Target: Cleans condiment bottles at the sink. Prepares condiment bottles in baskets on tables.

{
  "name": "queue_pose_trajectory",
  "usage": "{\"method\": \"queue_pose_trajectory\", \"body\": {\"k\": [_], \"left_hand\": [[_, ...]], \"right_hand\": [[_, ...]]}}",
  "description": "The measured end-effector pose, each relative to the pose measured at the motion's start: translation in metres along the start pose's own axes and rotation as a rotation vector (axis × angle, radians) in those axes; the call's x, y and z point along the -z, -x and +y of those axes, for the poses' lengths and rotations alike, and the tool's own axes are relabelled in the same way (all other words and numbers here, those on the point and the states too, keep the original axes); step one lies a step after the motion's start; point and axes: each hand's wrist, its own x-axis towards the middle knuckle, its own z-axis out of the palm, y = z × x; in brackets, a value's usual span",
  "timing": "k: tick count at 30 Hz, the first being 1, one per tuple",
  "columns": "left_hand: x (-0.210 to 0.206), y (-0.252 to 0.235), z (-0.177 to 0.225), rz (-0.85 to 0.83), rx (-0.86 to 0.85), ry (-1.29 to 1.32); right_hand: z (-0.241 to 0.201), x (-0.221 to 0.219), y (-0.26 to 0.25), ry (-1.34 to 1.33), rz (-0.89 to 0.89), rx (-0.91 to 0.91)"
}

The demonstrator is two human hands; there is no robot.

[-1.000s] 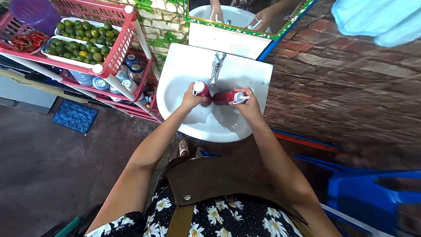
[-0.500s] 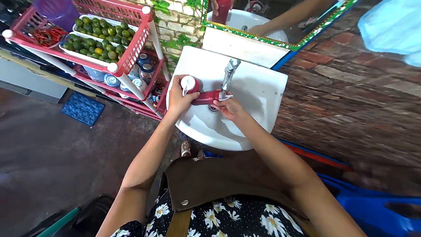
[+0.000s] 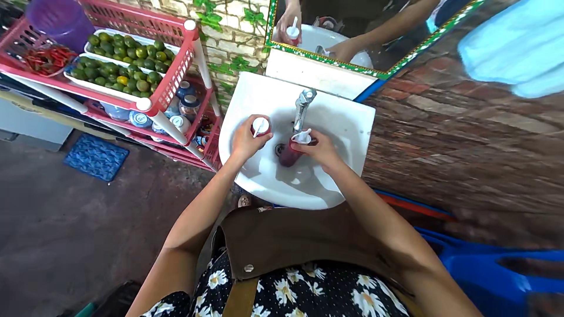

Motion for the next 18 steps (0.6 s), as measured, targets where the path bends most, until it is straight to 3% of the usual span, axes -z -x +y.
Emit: {"method": "queue_pose_trajectory", "body": {"k": [7,11,18], "left_hand": [[-0.033,-0.011,-0.003,-0.185,0.049,-0.094],[-0.041,-0.019,-0.008,-0.239,0.087,-0.072],[-0.033,-0.027,0.021,-0.347,0.165,-0.072]], "right_hand": [[-0.012,-0.004,0.017,0.376,0.173,0.046],[-0.014,-0.011,0.015,0.389,0.204,-0.002],[0.017,-0.017,-0.004,0.252,0.046,0.059]]}}
